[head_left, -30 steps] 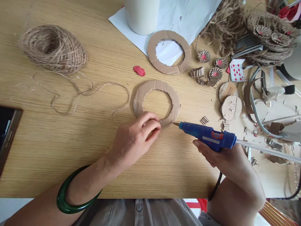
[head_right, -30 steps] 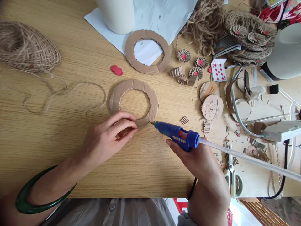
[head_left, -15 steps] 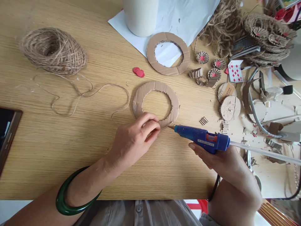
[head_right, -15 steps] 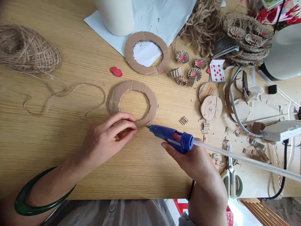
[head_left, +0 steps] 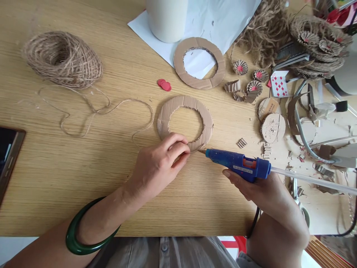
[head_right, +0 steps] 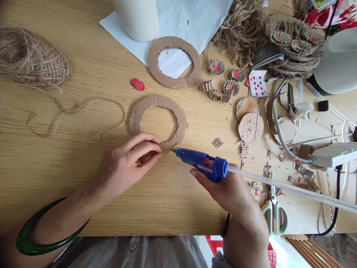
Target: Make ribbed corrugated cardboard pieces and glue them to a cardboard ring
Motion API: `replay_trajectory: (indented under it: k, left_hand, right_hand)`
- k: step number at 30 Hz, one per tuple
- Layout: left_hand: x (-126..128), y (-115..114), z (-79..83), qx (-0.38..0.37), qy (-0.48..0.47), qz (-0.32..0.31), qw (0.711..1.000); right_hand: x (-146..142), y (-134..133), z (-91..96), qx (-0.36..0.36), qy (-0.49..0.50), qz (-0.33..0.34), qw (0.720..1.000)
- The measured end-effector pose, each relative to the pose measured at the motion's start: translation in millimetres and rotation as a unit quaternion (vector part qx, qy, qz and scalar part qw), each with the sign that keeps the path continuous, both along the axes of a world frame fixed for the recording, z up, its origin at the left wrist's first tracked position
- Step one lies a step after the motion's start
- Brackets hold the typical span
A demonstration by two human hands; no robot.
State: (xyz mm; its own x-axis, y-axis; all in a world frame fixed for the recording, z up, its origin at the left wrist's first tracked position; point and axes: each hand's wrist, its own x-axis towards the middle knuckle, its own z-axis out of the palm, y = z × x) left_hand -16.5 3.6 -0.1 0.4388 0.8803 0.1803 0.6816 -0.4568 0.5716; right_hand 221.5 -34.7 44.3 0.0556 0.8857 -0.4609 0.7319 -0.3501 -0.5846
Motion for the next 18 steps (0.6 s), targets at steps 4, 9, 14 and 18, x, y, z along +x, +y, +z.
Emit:
replay_trajectory:
  k: [4,9,14,18]
  left_hand:
    - [0.0,-0.2,-0.6,0.001,0.000,0.004,1.000]
    - [0.1,-0.2,-1.3,0.001,-0.002,0.003,1.000]
    - [-0.1,-0.5,-1.4,0.000,-0.005,-0.002,1.000]
    - [-0.5,-1.1,-2.1,0.002,-0.003,0.001,1.000]
  right_hand:
    - [4.6,-2.4,1.0,0.001,0.022,-0.025,0.999]
    - [9.5,-4.3,1.5,0.013,0.047,-0.066,0.997]
    - [9.0,-1.2,2.8,0.008,0.056,-0.080,0.995]
    - [7.7,-0.9,2.7,0.015,0.053,-0.070,0.996]
